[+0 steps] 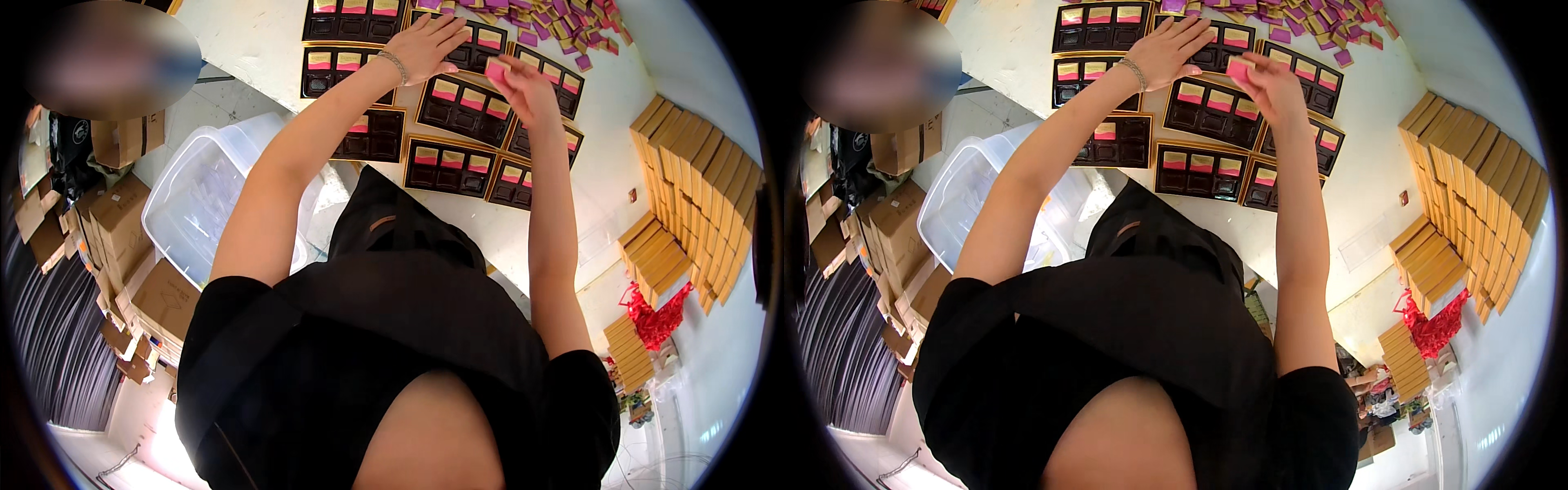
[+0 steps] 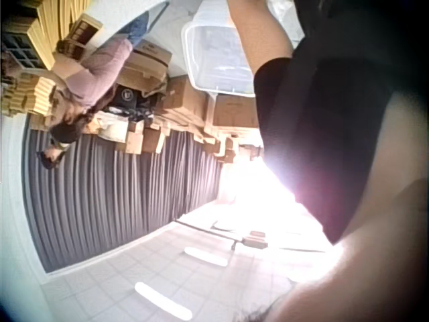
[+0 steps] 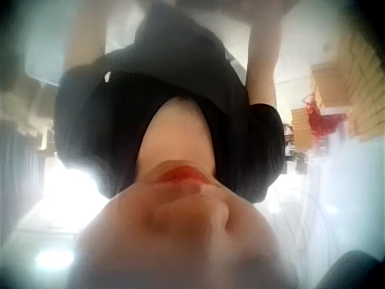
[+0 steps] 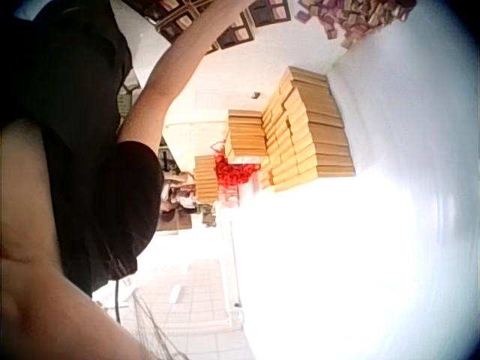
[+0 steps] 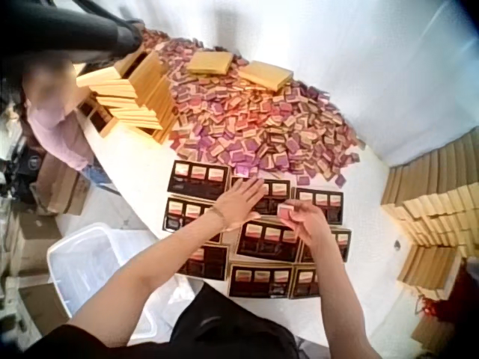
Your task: The person places small colored blocks into the compartments of rectangular trays on a table. The person arranges the trays and continues filling them with blocks from a nearby pile.
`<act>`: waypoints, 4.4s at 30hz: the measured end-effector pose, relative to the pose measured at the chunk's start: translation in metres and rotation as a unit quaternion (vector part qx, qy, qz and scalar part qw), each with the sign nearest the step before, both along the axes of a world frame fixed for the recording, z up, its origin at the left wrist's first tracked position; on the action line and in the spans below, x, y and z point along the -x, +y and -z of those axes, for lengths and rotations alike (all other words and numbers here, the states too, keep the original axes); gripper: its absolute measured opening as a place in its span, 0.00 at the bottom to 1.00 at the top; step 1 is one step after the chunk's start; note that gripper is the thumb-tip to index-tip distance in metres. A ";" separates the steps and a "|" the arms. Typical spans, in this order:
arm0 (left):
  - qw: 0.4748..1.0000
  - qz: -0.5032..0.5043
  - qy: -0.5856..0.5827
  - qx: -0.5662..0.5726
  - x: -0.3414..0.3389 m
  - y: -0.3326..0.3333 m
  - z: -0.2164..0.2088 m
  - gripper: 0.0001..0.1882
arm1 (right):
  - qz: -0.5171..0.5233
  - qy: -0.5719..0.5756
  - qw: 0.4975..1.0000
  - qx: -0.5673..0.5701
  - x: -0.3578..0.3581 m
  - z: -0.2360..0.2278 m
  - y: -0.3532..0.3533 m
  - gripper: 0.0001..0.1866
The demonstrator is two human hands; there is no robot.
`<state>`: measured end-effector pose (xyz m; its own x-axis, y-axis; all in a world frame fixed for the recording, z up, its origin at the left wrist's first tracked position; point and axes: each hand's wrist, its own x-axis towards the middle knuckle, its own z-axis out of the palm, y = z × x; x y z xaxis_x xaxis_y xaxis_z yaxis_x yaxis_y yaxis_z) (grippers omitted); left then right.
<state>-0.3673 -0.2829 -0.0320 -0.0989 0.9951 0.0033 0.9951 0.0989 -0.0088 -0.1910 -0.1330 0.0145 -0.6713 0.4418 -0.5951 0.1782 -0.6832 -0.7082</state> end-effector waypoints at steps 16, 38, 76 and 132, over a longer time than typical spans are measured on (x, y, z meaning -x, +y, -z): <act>0.994 0.031 -0.035 0.098 0.010 0.000 -0.013 0.40 | 0.261 -0.042 0.963 -0.055 -0.139 -0.009 -0.038 0.13; 0.513 -0.362 -0.759 -0.173 -0.056 -0.144 -0.098 0.14 | -0.129 0.019 0.991 0.004 0.007 -0.058 -0.107 0.10; 0.994 -0.084 -0.068 0.033 -0.096 -0.189 -0.022 0.39 | -0.193 0.064 0.747 -0.632 -0.053 -0.029 -0.172 0.14; 0.752 -0.535 -0.215 -0.321 0.085 -0.113 0.018 0.06 | -0.325 -0.053 0.558 -0.762 0.244 0.008 -0.115 0.08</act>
<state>-0.4528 -0.3964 -0.0499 -0.9704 0.1530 0.1868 0.2403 0.6907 0.6820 -0.4345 -0.2480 0.0064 -0.9809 0.1736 0.0872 0.1342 0.9302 -0.3416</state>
